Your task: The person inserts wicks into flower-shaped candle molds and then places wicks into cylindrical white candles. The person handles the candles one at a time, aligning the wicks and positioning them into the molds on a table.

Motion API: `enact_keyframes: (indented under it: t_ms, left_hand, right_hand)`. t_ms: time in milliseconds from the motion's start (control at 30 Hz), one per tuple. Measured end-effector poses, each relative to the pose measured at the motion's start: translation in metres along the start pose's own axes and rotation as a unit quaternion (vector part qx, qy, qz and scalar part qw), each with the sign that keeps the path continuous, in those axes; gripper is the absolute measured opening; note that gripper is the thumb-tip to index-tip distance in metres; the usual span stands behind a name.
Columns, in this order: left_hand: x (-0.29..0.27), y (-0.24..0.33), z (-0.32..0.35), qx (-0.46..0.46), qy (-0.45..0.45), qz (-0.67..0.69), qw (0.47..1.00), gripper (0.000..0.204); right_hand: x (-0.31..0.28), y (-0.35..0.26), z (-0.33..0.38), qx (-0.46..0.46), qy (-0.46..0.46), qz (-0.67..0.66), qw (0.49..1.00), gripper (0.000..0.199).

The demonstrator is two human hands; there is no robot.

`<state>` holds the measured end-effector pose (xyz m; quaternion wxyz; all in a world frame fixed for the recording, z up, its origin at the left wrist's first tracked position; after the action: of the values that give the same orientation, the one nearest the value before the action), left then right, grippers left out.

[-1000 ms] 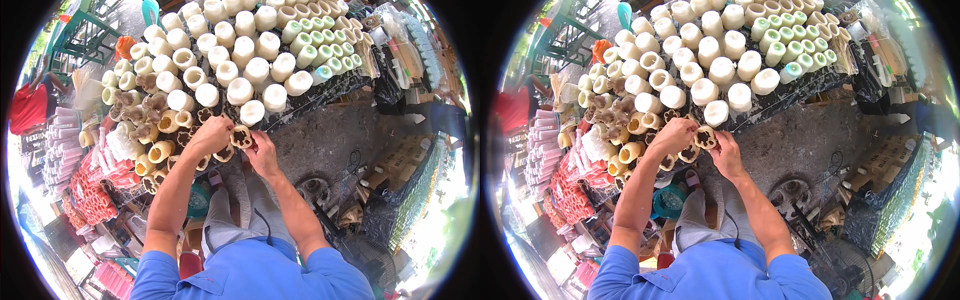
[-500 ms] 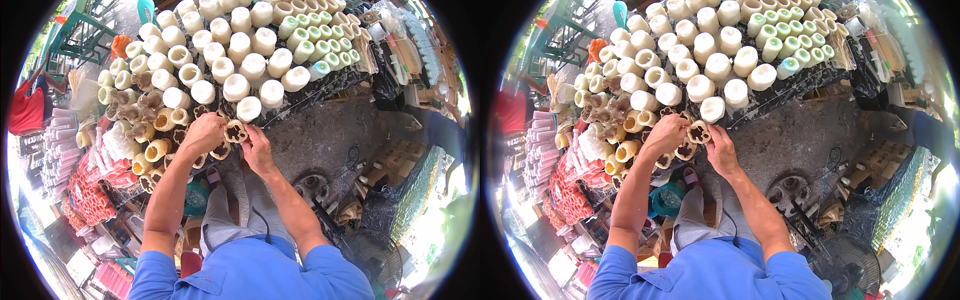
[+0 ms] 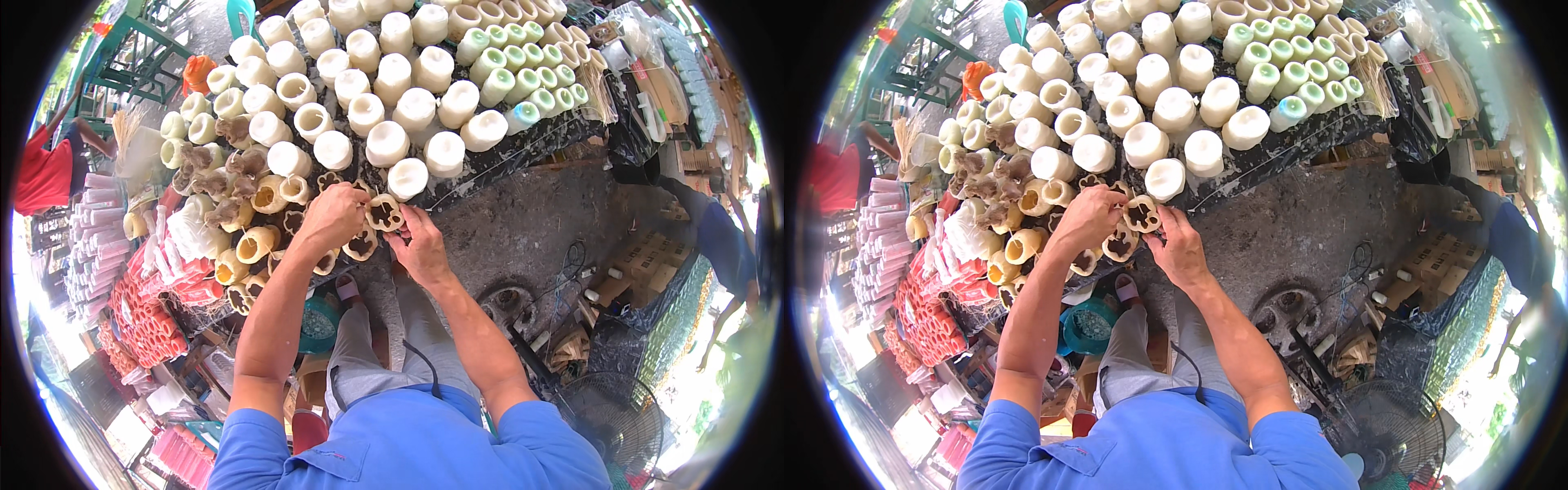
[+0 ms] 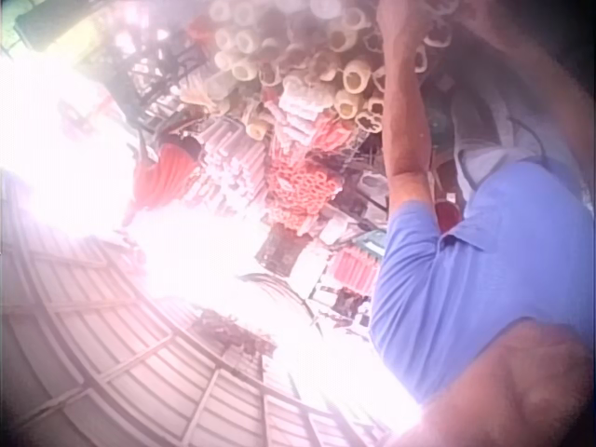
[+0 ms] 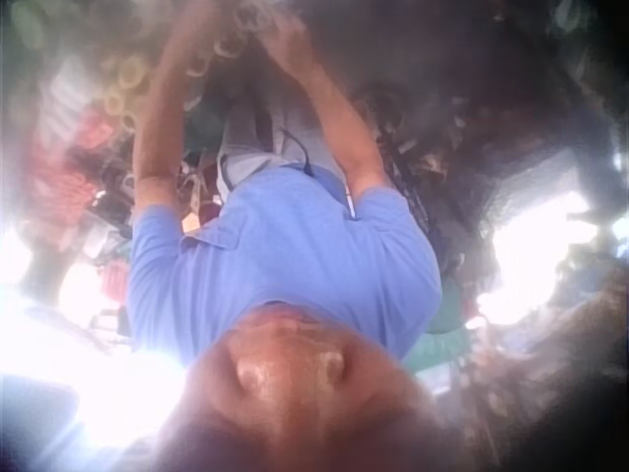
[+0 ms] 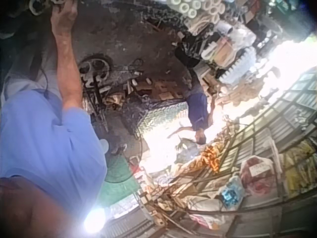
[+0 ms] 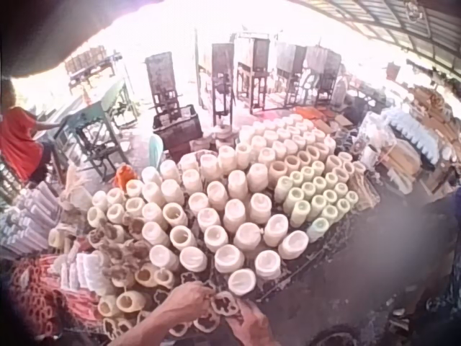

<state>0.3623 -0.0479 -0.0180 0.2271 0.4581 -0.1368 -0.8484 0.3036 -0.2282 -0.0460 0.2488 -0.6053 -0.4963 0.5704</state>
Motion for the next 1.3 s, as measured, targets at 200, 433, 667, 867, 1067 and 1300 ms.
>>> enact_keyframes:
  t_ms: [200, 433, 667, 867, 1067, 1300]
  left_hand:
    - [0.0, -0.001, -0.001, -0.007, 0.009, -0.012, 1.0, 0.029]
    - [0.001, 0.001, 0.002, 0.005, 0.022, 0.009, 1.0, 0.029]
    - [0.007, 0.004, 0.003, -0.002, -0.002, 0.012, 1.0, 0.025]
    - [0.01, 0.007, 0.003, 0.009, -0.004, 0.026, 1.0, 0.025]
    - [0.013, 0.008, 0.002, 0.025, 0.002, 0.021, 0.999, 0.025]
    - [0.011, 0.012, 0.014, 0.024, -0.001, 0.008, 1.0, 0.019]
  right_hand:
    - [0.003, 0.005, -0.001, -0.01, 0.009, 0.017, 1.0, 0.056]
    - [0.001, 0.003, 0.004, -0.025, 0.022, 0.045, 0.998, 0.046]
    - [-0.007, 0.004, 0.007, -0.021, -0.002, 0.039, 0.999, 0.046]
    - [-0.022, 0.003, 0.004, -0.033, -0.011, 0.051, 0.998, 0.045]
    - [-0.024, 0.003, 0.005, -0.037, -0.017, 0.046, 0.998, 0.044]
    - [-0.03, 0.003, -0.009, -0.082, -0.058, 0.078, 0.992, 0.046]
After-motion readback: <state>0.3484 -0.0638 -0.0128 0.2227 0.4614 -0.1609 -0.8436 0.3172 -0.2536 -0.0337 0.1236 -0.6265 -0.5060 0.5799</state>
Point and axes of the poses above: each hand's wrist, its own z-axis away from the middle knuckle, its own x-axis out of the palm, y = z × x, the point moved 7 cm from there along -z, towards the middle knuckle, and after that the axes turned 15 degrees about -x, right-handed, at the moved point
